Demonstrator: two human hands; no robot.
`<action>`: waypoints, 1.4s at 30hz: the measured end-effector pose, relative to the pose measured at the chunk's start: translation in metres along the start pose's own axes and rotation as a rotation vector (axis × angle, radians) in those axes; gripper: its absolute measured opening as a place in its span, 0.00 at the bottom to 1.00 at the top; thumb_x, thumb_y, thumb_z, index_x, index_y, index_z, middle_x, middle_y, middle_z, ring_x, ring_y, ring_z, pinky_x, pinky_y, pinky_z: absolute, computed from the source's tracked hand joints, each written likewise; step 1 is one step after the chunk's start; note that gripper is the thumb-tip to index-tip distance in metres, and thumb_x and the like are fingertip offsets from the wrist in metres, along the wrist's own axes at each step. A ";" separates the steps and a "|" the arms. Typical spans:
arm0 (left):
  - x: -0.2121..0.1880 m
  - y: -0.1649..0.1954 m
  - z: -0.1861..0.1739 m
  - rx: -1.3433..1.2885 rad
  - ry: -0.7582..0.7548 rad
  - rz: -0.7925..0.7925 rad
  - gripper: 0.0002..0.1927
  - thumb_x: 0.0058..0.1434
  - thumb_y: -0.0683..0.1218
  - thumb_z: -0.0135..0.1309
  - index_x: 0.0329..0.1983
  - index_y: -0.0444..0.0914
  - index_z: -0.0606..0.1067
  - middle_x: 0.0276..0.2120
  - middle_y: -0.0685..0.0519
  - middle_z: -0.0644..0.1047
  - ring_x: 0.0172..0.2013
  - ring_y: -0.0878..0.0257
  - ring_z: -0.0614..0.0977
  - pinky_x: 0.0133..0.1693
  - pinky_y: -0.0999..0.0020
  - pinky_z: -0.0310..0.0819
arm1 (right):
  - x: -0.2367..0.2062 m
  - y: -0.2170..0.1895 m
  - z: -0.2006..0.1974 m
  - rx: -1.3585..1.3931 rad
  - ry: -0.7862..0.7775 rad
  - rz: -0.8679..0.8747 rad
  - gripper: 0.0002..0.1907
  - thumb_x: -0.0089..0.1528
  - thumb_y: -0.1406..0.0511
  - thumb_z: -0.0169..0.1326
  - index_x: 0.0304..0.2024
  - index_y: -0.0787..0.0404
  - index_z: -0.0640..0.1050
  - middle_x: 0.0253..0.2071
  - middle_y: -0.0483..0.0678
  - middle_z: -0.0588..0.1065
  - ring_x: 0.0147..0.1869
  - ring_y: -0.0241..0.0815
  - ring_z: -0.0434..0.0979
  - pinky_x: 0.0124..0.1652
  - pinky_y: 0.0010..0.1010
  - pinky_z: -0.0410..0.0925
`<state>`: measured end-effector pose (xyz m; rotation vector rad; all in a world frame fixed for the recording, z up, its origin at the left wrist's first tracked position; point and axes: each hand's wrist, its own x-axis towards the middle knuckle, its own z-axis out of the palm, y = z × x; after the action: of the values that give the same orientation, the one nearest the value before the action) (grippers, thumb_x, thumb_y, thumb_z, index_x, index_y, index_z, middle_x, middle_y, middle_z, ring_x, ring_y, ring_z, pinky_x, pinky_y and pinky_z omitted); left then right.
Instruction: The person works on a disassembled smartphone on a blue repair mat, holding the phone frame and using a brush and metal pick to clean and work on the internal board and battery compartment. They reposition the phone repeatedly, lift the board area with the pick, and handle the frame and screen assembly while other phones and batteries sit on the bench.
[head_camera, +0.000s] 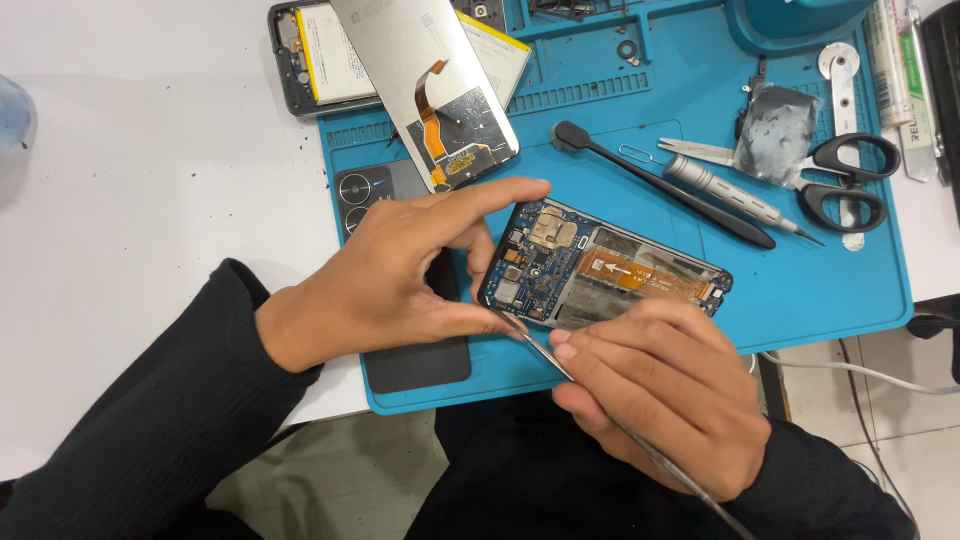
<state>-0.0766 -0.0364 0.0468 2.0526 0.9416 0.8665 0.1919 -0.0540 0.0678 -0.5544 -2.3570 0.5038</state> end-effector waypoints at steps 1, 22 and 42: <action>0.000 0.000 0.000 0.001 -0.002 -0.003 0.47 0.52 0.53 0.74 0.72 0.38 0.64 0.29 0.58 0.78 0.31 0.70 0.83 0.35 0.75 0.75 | -0.001 -0.001 0.002 -0.020 0.014 -0.013 0.15 0.61 0.67 0.65 0.47 0.69 0.79 0.42 0.53 0.82 0.45 0.47 0.84 0.43 0.39 0.72; 0.002 0.001 0.000 0.027 -0.007 -0.070 0.48 0.50 0.53 0.75 0.71 0.38 0.64 0.26 0.60 0.77 0.28 0.72 0.82 0.29 0.77 0.72 | -0.006 -0.008 0.010 -0.133 0.030 -0.107 0.16 0.62 0.62 0.66 0.45 0.69 0.81 0.41 0.55 0.82 0.46 0.48 0.84 0.43 0.39 0.73; 0.002 -0.002 0.003 -0.043 0.002 -0.126 0.49 0.49 0.53 0.76 0.71 0.38 0.65 0.26 0.59 0.78 0.28 0.72 0.82 0.35 0.77 0.76 | -0.005 -0.008 0.025 -0.145 0.103 -0.129 0.14 0.60 0.66 0.70 0.42 0.68 0.81 0.37 0.53 0.81 0.41 0.46 0.83 0.41 0.37 0.73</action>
<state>-0.0740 -0.0343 0.0444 1.9336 1.0331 0.8148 0.1762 -0.0680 0.0512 -0.4771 -2.3240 0.2417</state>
